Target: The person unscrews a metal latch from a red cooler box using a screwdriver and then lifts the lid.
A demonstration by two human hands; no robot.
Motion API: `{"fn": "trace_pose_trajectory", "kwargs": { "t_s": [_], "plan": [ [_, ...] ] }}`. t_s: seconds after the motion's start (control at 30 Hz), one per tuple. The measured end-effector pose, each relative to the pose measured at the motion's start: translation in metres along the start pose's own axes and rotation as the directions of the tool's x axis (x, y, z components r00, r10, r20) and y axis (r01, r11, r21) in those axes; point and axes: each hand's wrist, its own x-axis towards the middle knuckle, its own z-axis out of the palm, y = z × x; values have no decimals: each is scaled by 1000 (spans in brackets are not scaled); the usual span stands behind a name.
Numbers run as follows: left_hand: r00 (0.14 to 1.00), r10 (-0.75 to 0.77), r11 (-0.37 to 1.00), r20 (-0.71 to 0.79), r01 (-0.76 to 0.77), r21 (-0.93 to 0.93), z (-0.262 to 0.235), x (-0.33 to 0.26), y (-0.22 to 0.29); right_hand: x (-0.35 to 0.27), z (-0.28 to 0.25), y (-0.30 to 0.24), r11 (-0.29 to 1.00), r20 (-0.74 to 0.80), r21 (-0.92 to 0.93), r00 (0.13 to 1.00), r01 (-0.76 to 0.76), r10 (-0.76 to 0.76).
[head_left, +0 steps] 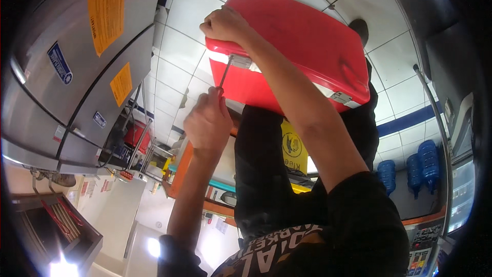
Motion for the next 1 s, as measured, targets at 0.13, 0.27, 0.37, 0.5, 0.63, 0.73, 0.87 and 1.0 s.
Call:
{"fn": "trace_pose_trajectory", "kwargs": {
  "t_s": [0.13,0.27,0.37,0.5,0.63,0.73,0.87,1.0],
  "plan": [
    [994,-105,977,-8,101,-186,-9,-6,-6,-7,4,-4,996,-43,-42,996,82,-84],
    [732,-357,99,580,647,-756,-20,-3,-6,-8,5,2,991,-22,-59,992,119,-121],
    [693,-244,20,679,703,-711,-23,5,-11,-7,6,-2,990,-40,-61,991,126,-128],
    [739,-214,366,638,667,-650,-20,11,-12,-6,2,-16,995,-1,1,995,99,-99],
    [1000,25,997,9,-26,75,1,1,5,-9,-5,2,998,-42,4,997,66,-66],
    [990,-95,967,104,116,-228,-17,7,-2,-2,7,-3,995,-75,-27,992,95,-97],
    [735,-309,52,604,647,-761,-22,8,-13,-3,8,2,995,12,-34,996,93,-93],
    [572,125,-406,811,775,-484,-9,14,-27,-4,13,2,992,-81,-27,989,120,-122]
  ]
}}
